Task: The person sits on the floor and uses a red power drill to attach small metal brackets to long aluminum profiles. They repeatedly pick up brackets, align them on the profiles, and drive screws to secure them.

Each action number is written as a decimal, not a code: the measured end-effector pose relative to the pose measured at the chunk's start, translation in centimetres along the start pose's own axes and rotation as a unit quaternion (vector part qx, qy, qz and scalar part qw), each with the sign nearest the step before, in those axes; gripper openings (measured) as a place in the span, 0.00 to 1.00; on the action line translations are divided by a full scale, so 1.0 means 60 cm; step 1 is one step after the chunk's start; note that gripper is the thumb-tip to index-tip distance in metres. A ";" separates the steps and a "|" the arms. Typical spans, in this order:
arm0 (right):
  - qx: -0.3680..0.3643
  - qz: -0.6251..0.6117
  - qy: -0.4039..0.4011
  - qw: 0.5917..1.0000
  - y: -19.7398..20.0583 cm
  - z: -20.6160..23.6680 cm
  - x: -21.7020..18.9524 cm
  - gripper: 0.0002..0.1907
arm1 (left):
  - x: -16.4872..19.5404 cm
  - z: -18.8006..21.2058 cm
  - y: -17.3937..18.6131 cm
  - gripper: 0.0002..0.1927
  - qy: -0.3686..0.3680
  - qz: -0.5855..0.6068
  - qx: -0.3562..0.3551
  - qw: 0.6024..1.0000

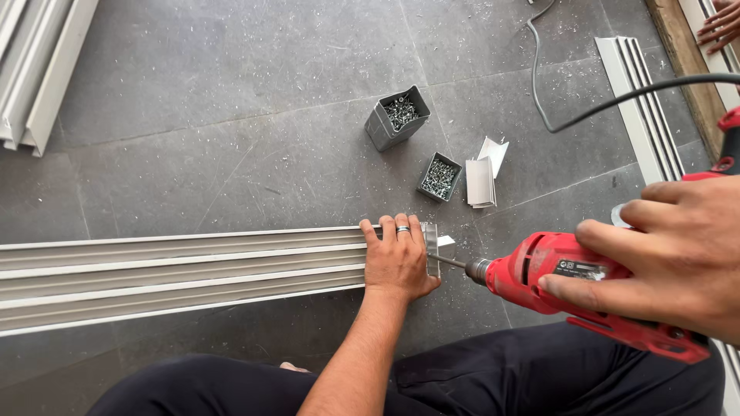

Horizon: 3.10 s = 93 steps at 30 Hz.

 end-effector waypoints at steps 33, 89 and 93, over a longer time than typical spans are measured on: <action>0.512 -0.596 -0.354 0.507 -0.245 0.123 -0.195 0.37 | 0.035 0.019 0.052 0.68 0.035 -0.013 -0.085 0.996; 0.417 -0.717 -0.309 0.466 -0.207 0.130 -0.105 0.36 | -0.003 0.053 0.015 0.12 0.087 0.187 0.168 0.964; 0.209 -0.610 -0.436 0.628 -0.069 0.154 -0.094 0.38 | -0.001 0.052 0.023 0.13 0.086 0.183 0.151 0.968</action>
Point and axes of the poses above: each hand's wrist, its own z-axis away from the middle knuckle, its own y-axis out of the back of the hand, x = y × z, the point moved 1 cm from there along -z, towards the middle knuckle, and after that the axes turned 3 degrees about -x, right-handed, at the moved point
